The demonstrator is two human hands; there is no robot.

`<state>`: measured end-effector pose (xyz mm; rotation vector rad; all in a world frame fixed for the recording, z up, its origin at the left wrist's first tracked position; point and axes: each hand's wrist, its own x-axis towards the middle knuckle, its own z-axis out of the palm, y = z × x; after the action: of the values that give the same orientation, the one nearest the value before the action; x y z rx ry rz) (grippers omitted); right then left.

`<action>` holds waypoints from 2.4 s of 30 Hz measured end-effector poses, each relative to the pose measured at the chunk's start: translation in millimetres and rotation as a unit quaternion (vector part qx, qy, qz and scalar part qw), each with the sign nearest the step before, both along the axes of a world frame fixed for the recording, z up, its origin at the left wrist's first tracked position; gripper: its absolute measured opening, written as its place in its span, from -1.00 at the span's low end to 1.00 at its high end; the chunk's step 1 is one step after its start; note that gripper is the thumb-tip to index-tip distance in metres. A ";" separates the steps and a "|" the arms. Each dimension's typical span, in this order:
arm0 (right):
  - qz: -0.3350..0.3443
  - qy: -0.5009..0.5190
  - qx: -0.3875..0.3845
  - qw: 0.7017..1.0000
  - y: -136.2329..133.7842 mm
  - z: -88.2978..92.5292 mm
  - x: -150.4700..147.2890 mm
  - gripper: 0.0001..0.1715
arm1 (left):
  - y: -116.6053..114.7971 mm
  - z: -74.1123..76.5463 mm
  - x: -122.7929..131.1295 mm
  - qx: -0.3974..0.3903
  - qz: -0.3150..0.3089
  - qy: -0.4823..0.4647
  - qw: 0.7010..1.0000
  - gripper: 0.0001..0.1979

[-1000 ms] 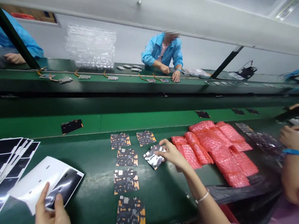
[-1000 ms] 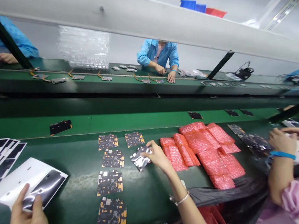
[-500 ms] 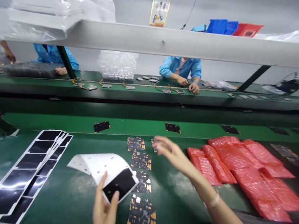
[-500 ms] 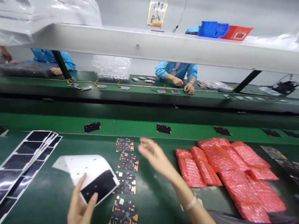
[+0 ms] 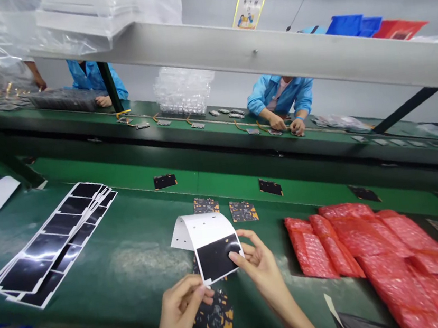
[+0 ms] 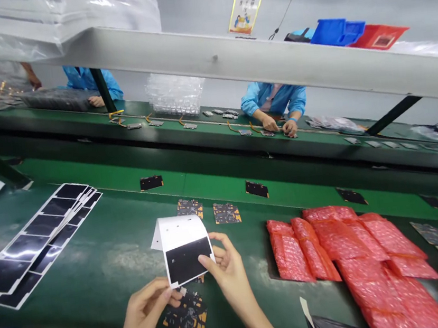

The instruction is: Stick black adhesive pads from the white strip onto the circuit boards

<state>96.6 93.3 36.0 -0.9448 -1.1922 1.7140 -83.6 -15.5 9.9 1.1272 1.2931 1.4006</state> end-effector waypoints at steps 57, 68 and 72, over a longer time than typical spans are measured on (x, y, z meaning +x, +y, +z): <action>-0.137 -0.155 0.484 0.850 -59.7 -11.4 -28.3 -0.57 | -33.8 -48.8 -9.0 -0.068 0.177 0.088 0.978 -0.58; -0.062 -0.195 0.252 0.946 -22.6 -0.8 -20.6 -0.65 | -36.0 -45.7 -35.5 -0.003 0.088 0.197 0.976 -0.64; -0.113 -0.254 0.227 0.933 -20.4 -1.3 -13.3 -0.65 | -17.1 -19.9 -41.2 0.036 0.170 0.299 0.938 -0.48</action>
<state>83.3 73.0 34.7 -1.2091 -1.6467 0.9660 -124.8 -32.5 -10.0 1.5046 1.9562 1.4063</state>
